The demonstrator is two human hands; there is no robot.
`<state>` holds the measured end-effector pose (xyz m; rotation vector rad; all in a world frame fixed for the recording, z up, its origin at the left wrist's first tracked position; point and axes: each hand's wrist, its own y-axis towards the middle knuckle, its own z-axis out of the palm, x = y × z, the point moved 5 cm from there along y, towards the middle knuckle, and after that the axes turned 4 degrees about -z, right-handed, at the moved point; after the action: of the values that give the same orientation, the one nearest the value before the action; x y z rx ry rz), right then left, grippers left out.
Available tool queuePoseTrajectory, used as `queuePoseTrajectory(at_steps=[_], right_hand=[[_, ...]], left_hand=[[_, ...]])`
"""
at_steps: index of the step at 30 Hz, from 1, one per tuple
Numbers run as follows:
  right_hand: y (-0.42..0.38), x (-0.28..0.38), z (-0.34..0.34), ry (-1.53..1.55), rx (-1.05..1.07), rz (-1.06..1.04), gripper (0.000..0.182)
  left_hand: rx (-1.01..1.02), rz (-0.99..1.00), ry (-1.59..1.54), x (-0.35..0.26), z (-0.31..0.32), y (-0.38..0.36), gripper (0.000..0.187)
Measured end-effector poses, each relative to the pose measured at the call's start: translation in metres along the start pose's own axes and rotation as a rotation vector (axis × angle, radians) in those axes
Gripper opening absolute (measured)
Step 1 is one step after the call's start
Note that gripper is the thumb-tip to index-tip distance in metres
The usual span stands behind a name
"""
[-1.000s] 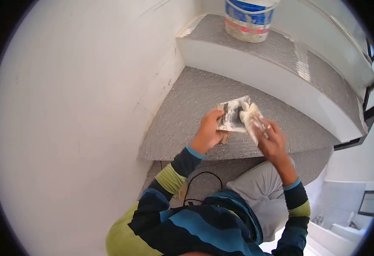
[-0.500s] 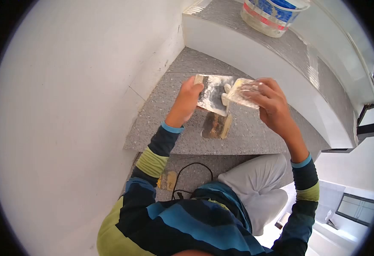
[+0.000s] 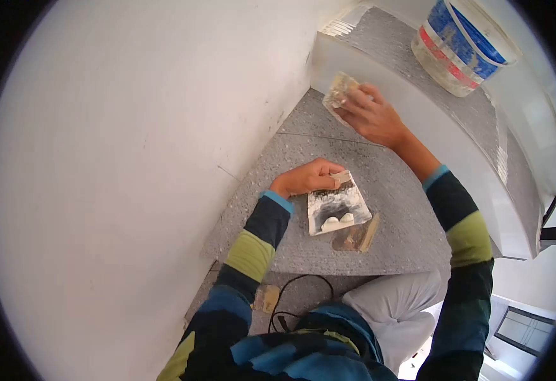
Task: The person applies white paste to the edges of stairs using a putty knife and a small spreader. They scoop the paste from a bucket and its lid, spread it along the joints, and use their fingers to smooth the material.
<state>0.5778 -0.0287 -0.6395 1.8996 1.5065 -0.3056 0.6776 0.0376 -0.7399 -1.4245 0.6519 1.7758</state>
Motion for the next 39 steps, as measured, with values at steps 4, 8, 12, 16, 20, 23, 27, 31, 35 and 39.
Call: queuePoseTrajectory(at_steps=[4,8,12,16,20,23,27,31,35,39], right_hand=[[0.017,-0.005,0.052,-0.038,0.058,-0.173,0.028],[0.016,-0.009,0.082,-0.009,0.155,-0.207,0.029],[0.017,-0.008,0.098,-0.128,0.156,-0.144,0.025],[0.022,0.0,0.086,-0.329,0.6,-0.296,0.02],[0.018,0.013,0.048,-0.438,0.74,-0.286,0.018],[-0.007,0.014,0.008,-0.293,0.907,-0.123,0.017],[-0.03,0.015,-0.087,0.216,0.085,0.569,0.021],[-0.05,0.051,-0.118,0.566,-0.379,0.823,0.037],[-0.096,0.072,-0.084,0.299,-0.049,0.822,0.025],[-0.112,0.049,-0.06,0.547,-0.213,1.451,0.015]], left_hand=[[0.086,-0.026,-0.125,0.0,-0.004,-0.002,0.031],[0.086,-0.005,-0.175,-0.002,-0.003,-0.001,0.029],[0.09,-0.007,-0.2,0.001,-0.005,0.0,0.028],[0.024,0.01,-0.229,-0.001,-0.005,-0.001,0.027],[-0.146,0.034,-0.195,0.008,-0.023,-0.005,0.031],[-0.289,0.06,-0.672,0.002,-0.032,-0.006,0.034],[-0.452,0.109,-0.846,0.004,-0.027,0.008,0.026],[-0.636,0.002,-0.884,0.014,0.008,0.018,0.019],[-0.478,0.159,-1.05,0.025,-0.013,0.012,0.023],[-0.244,0.232,-0.497,-0.029,-0.009,0.0,0.032]])
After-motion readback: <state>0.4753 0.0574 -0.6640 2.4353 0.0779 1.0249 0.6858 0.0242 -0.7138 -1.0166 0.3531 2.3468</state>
